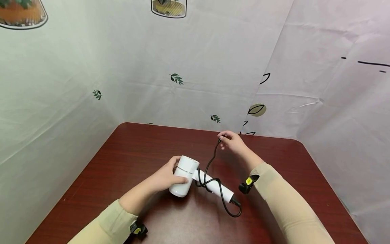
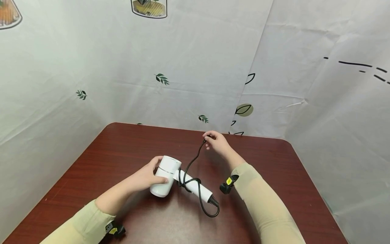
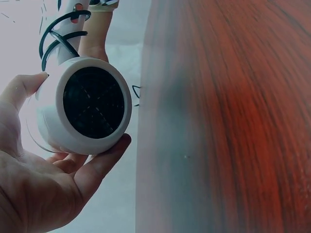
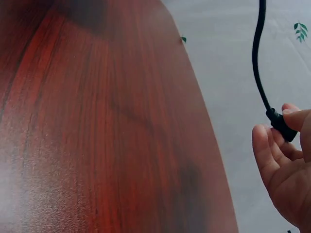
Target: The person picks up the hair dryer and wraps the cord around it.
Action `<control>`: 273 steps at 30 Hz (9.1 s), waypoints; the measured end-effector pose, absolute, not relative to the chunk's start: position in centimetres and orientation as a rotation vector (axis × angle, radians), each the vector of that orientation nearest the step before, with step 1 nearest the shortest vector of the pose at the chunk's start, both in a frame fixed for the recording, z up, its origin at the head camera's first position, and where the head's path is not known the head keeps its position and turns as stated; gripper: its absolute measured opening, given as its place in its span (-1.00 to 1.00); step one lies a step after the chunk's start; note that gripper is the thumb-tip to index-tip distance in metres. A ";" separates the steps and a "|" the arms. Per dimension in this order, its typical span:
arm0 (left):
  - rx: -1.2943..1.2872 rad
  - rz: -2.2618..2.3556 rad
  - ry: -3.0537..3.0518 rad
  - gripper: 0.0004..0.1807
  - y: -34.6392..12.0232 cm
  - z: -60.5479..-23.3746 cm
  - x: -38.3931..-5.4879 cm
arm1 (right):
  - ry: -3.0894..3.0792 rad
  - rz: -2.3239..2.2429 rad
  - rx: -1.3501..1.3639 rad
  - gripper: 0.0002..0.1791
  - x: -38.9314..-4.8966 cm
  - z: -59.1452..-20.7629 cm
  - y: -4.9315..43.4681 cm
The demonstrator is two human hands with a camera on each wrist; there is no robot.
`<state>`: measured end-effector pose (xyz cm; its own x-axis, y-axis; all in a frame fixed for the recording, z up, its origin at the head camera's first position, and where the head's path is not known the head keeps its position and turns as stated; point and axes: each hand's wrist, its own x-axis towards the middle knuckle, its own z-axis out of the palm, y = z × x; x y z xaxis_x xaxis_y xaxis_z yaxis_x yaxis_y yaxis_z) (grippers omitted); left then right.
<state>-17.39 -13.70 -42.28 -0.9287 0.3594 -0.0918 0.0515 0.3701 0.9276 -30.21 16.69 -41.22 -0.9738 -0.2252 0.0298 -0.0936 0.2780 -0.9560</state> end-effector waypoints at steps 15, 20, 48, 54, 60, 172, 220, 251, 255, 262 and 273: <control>0.283 1.788 2.184 -0.09 -14.2 -41.9 -17.8 | 2.533 -1.654 -0.356 -0.60 -29.6 -42.9 18.2; 0.263 1.816 2.169 -0.10 -14.3 -41.8 -18.0 | 2.487 -1.636 -0.398 -0.63 -29.5 -42.9 18.9; 0.184 1.856 2.151 -0.16 -13.8 -41.9 -18.3 | 2.964 -0.897 -0.412 -0.72 -28.5 -42.9 19.7; 0.211 1.834 2.147 -0.15 -13.5 -41.8 -18.1 | 3.001 -0.924 -0.377 -0.73 -28.8 -42.7 19.6; 0.235 1.785 2.130 -0.14 -13.2 -41.7 -18.0 | 3.030 -0.938 -0.314 -0.72 -29.1 -42.7 19.6; -0.243 1.972 2.411 -0.03 -14.6 -42.8 -19.9 | 2.759 -1.223 -1.152 -0.79 -16.8 -33.6 11.9; -0.020 1.789 2.423 0.02 -13.8 -42.4 -18.9 | 2.998 -1.328 -0.706 -0.45 -23.1 -33.3 14.0; -0.003 1.853 2.284 -0.06 -13.3 -42.3 -18.3 | 2.566 -1.362 -0.624 -0.56 -25.5 -37.3 17.6; -0.002 1.879 2.275 -0.07 -13.3 -42.3 -18.3 | 2.580 -1.290 -0.622 -0.56 -25.3 -38.2 17.8; -0.024 1.891 2.268 -0.08 -13.1 -42.4 -18.4 | 2.722 -1.162 -0.619 -0.69 -25.0 -39.8 18.0; -0.086 1.900 2.255 -0.07 -12.9 -42.7 -18.8 | 2.806 -1.027 -0.939 -0.81 -24.2 -40.9 18.3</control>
